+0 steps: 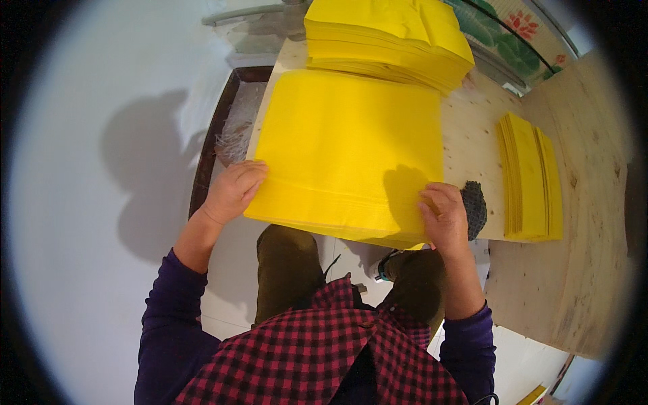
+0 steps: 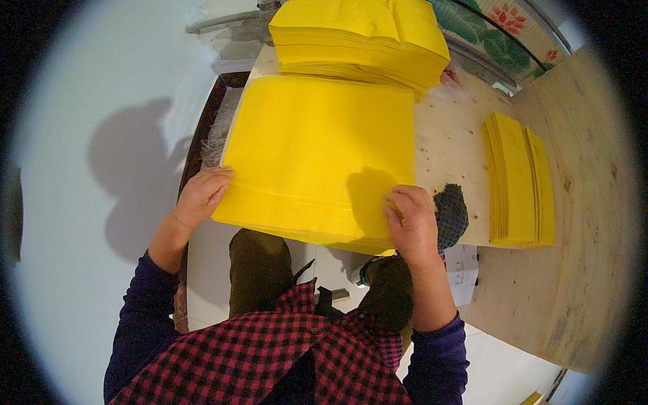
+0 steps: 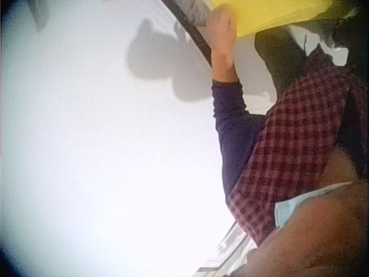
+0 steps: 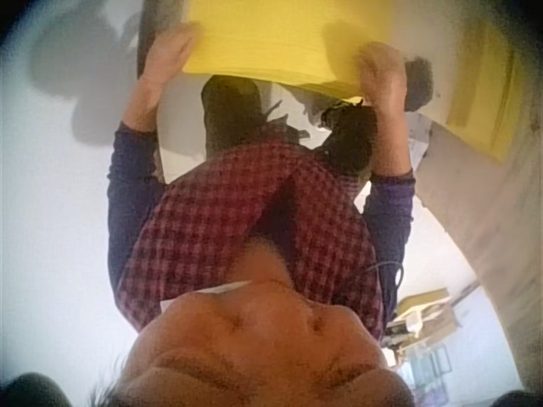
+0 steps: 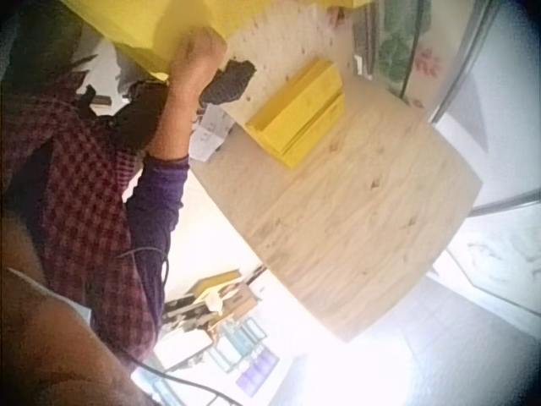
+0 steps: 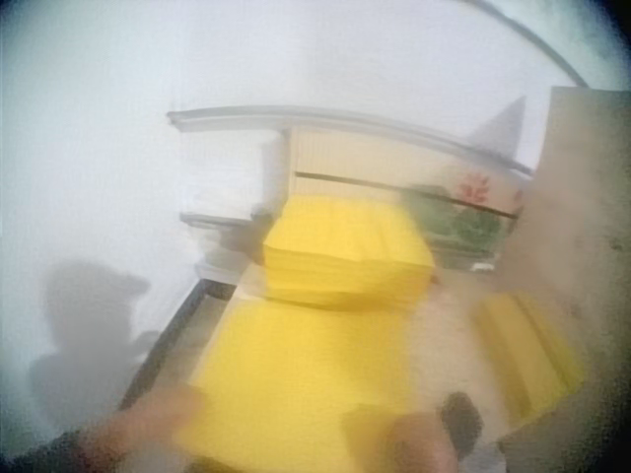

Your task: The person folds yellow fabric sheets on a wooden table. They smooth each sheet, fold it in half, then fold again, and place the folded piece into a growing stack. The process repeats with multiple sheets.

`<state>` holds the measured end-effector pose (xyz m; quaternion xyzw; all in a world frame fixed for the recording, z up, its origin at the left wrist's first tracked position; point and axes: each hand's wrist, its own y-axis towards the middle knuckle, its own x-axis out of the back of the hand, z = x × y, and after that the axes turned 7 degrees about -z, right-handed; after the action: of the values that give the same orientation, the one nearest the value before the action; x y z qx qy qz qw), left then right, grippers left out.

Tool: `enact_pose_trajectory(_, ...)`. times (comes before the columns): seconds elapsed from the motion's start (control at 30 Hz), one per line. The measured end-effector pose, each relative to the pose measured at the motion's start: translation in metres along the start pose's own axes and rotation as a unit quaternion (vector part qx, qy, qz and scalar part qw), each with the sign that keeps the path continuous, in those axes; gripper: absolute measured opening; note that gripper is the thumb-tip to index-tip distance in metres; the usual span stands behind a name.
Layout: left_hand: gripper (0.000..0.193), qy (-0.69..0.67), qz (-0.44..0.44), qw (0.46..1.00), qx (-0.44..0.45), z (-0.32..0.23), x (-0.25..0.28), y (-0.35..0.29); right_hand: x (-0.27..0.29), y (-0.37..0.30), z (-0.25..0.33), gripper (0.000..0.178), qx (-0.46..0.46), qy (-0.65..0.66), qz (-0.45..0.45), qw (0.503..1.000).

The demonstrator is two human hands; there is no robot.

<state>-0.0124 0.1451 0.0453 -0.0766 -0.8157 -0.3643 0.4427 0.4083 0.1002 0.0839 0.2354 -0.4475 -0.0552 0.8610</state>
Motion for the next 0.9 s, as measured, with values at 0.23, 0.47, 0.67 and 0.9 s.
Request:
enact_pose_trajectory(0.23, 0.017, 0.042, 0.019, 0.998, -0.044, -0.003, 0.003, -0.006, 0.008, -0.008, -0.015, 0.017, -0.086, 0.010, -0.038, 0.996)
enact_pose_trajectory(0.47, 0.016, 0.030, 0.015, 0.998, -0.054, -0.003, 0.003, -0.009, 0.007, -0.014, -0.023, 0.015, -0.115, 0.040, -0.056, 0.991)
enact_pose_trajectory(0.67, 0.019, 0.039, 0.001, 0.998, -0.055, -0.006, 0.006, -0.010, 0.005, -0.018, -0.022, 0.018, -0.145, 0.051, -0.069, 0.986)
enact_pose_trajectory(0.9, 0.026, -0.091, -0.087, 0.982, 0.140, -0.007, 0.007, -0.019, 0.004, -0.021, -0.027, 0.026, -0.199, 0.067, -0.048, 0.977)
